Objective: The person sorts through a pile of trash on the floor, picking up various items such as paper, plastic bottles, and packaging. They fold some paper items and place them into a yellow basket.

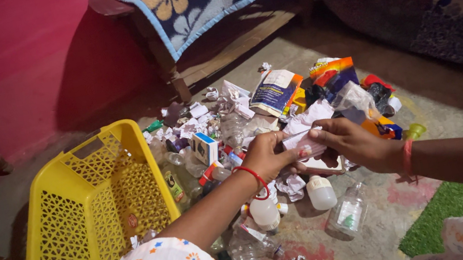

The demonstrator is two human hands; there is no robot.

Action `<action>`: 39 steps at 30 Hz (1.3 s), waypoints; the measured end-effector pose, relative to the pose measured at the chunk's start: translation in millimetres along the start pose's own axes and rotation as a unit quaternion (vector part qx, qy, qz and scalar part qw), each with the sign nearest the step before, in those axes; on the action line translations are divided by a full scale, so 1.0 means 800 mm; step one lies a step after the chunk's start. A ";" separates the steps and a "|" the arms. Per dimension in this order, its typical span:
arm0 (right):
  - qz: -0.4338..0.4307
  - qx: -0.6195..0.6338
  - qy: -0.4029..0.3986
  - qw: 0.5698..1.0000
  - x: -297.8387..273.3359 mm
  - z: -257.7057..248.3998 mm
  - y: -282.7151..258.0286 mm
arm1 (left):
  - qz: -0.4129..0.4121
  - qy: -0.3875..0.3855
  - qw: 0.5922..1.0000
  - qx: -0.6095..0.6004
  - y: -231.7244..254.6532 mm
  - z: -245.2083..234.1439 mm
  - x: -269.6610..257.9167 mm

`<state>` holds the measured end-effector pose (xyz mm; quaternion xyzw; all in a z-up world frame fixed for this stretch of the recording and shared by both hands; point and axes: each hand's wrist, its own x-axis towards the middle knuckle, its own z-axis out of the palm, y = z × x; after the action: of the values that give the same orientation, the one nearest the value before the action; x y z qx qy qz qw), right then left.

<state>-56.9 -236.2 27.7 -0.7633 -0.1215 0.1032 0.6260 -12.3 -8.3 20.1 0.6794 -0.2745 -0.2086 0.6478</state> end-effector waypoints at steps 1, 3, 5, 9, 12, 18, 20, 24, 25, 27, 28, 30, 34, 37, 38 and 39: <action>0.002 0.009 0.001 1.000 0.001 0.000 0.002 | 0.000 0.006 1.000 0.012 -0.001 -0.001 0.000; 0.006 0.028 0.003 1.000 0.003 0.000 0.005 | 0.000 0.020 0.999 0.035 -0.005 -0.003 0.000; 0.013 0.025 0.023 0.999 0.005 0.001 0.005 | 0.012 0.015 0.999 0.032 -0.010 -0.006 0.003; 0.027 -0.016 0.007 0.999 -0.003 0.001 -0.002 | -0.025 0.010 0.998 0.056 -0.016 -0.011 0.000; 0.027 0.008 -0.053 0.998 -0.010 0.001 -0.010 | -0.039 0.024 0.998 0.039 -0.009 -0.011 -0.009; 0.027 0.024 -0.048 0.998 -0.007 0.009 -0.022 | -0.046 0.012 0.999 -0.026 -0.007 -0.011 -0.009; -0.007 -0.004 -0.064 0.998 -0.006 0.006 -0.022 | -0.032 0.003 0.999 -0.034 -0.010 -0.013 -0.007; -0.053 -0.057 -0.059 0.995 0.002 -0.001 -0.006 | -0.055 0.016 0.997 -0.049 -0.018 -0.018 -0.010; -0.053 -0.069 -0.053 0.995 0.004 -0.003 -0.002 | -0.050 0.022 0.998 -0.044 -0.021 -0.017 -0.009; -0.053 -0.095 -0.041 0.993 0.008 -0.006 0.005 | -0.039 0.034 0.998 -0.034 -0.025 -0.014 -0.006; -0.038 -0.100 -0.038 0.994 0.008 -0.007 0.007 | -0.032 0.027 0.999 -0.019 -0.026 -0.013 -0.005; -0.010 -0.111 -0.034 0.993 0.006 -0.008 0.009 | -0.018 0.012 1.000 0.009 -0.028 -0.014 -0.004; -0.056 -0.209 -0.029 0.976 0.012 -0.001 0.005 | 0.002 0.036 0.979 0.200 -0.030 -0.028 -0.015; -0.056 -0.268 -0.010 0.962 0.025 0.011 -0.003 | 0.026 0.072 0.953 0.292 -0.034 -0.038 -0.023; -0.043 -0.247 -0.009 0.968 0.030 0.016 -0.006 | 0.016 0.086 0.951 0.297 -0.036 -0.042 -0.027; -0.031 -0.226 -0.010 0.974 0.036 0.022 -0.010 | 0.007 0.100 0.948 0.302 -0.039 -0.048 -0.030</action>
<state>-35.7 -209.4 31.7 -0.8797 -0.1712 0.0613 0.4394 -3.2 36.9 -9.6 0.8589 -0.2628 -0.0421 0.4376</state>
